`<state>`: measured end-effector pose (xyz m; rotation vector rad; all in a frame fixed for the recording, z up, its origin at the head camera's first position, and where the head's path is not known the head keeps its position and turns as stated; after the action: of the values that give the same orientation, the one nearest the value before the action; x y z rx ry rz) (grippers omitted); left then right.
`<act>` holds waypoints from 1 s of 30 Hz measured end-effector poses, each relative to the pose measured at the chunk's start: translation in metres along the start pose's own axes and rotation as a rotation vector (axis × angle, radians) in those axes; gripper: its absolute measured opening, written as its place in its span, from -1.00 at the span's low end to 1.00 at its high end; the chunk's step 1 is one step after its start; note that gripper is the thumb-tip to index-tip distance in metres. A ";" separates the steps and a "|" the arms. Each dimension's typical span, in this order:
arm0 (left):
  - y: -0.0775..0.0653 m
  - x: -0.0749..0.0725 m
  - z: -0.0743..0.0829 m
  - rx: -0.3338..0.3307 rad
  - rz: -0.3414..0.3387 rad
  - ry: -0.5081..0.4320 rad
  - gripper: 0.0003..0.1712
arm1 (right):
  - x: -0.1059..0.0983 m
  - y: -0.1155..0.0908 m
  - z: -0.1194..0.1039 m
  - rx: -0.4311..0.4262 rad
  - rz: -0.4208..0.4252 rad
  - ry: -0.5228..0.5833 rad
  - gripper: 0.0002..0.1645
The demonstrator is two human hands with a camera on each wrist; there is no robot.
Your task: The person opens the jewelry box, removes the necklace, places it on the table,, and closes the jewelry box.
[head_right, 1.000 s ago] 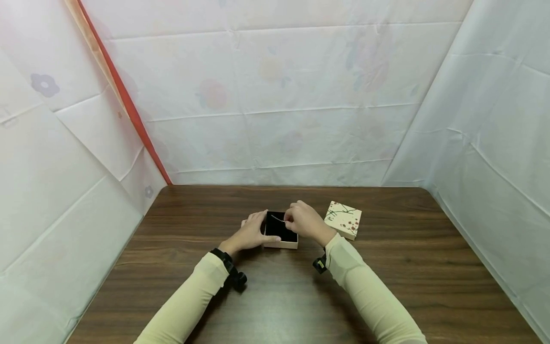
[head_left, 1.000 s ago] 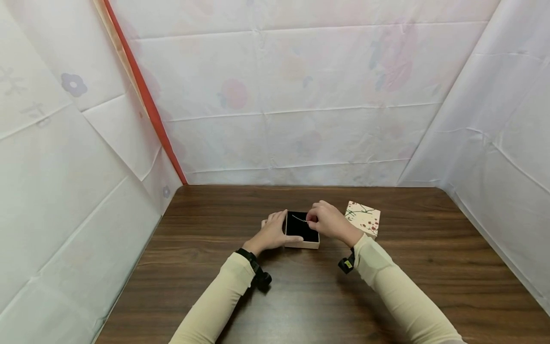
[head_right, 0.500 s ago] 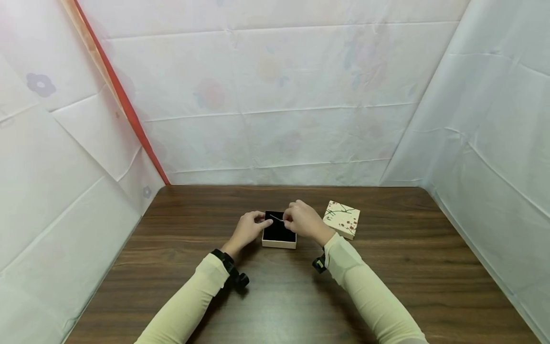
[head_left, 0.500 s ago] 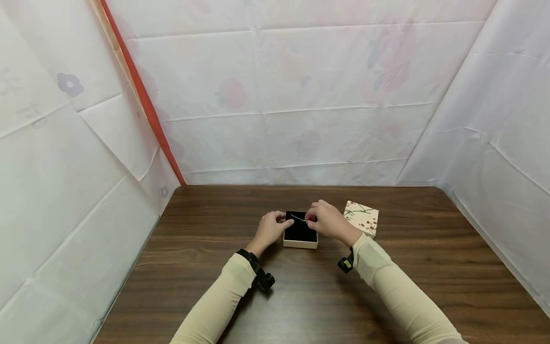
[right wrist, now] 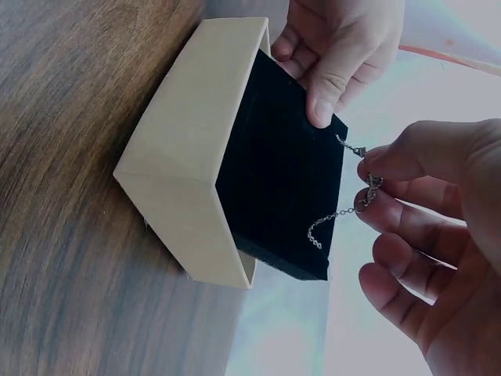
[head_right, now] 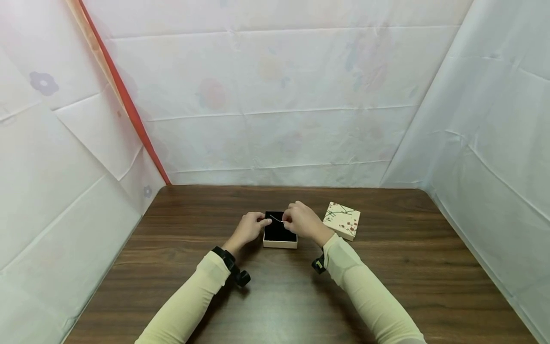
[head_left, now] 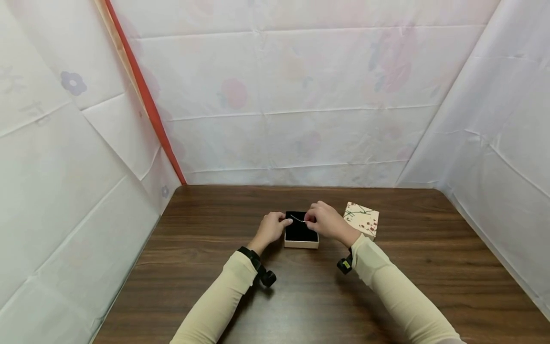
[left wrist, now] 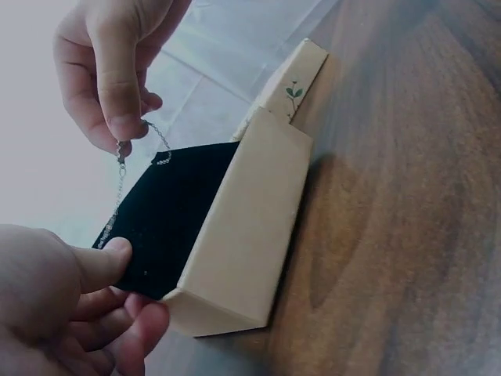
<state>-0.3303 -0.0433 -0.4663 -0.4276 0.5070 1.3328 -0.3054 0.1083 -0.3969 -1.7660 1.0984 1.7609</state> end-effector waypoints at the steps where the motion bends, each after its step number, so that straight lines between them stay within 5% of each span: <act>1: 0.001 0.000 0.001 0.004 -0.005 0.007 -0.59 | 0.000 0.000 0.000 -0.001 0.001 0.003 -0.90; 17: 0.006 0.003 -0.005 -0.047 -0.068 -0.106 -0.58 | 0.000 0.002 0.000 0.019 -0.004 0.007 -0.93; 30: 0.007 0.002 -0.007 -0.086 -0.052 -0.234 -0.54 | -0.001 0.004 0.000 0.003 0.039 0.026 -0.94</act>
<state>-0.3375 -0.0444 -0.4730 -0.3478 0.2432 1.3372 -0.3083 0.1060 -0.3951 -1.7816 1.1524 1.7632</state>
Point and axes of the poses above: each hand's wrist, its own y-axis towards the middle knuckle, its own x-axis out of the palm, z = x × y, the point moved 6 cm from there along y, towards the middle knuckle, and after that the axes turned 8 degrees about -y, right-handed, at the moved point
